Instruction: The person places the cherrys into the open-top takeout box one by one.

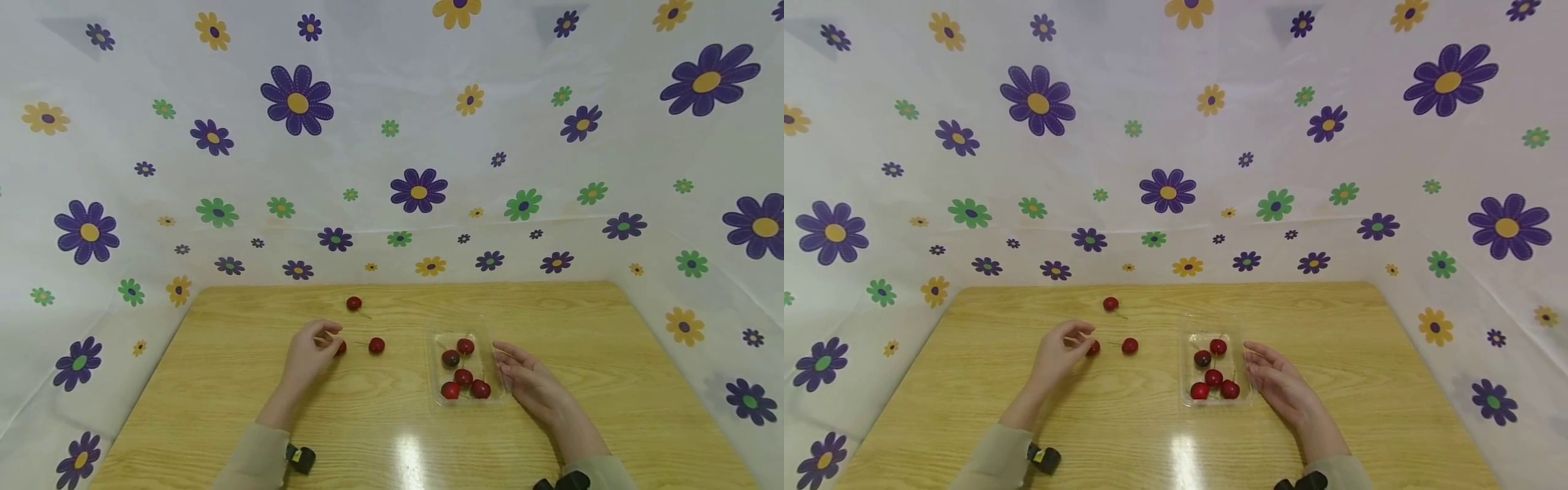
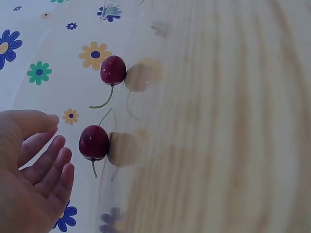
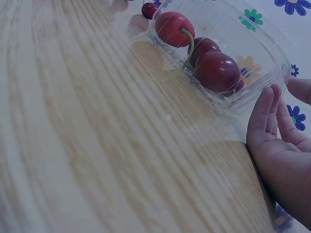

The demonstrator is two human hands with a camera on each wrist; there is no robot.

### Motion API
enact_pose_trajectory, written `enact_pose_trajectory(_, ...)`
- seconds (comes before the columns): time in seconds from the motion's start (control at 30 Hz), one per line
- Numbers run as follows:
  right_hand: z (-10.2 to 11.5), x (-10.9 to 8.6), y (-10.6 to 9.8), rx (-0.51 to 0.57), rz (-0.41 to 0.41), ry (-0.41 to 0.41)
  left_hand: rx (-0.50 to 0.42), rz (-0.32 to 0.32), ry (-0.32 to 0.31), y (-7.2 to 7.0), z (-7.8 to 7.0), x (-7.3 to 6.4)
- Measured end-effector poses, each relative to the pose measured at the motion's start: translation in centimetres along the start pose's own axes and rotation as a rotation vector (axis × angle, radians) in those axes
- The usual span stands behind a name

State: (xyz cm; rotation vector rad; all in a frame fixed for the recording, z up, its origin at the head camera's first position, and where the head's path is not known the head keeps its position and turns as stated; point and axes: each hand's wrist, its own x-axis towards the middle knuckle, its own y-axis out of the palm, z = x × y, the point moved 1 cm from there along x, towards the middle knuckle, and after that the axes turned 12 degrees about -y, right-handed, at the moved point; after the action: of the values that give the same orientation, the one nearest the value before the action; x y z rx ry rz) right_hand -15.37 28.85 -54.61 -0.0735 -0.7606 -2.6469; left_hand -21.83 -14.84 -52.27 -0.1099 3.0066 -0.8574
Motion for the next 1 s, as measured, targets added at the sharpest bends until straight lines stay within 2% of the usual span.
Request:
enact_pose_trajectory(0.47, 0.0, 0.0, -0.1, -0.005, -0.007, 0.006, 0.074, 0.012, -0.03, 0.1, 1.1, 0.3)
enact_pose_trajectory(1.0, 0.1, 0.0, -0.1, -0.05, -0.036, 0.024, 0.09, 0.087, -0.093, 0.0, 1.6, 0.5)
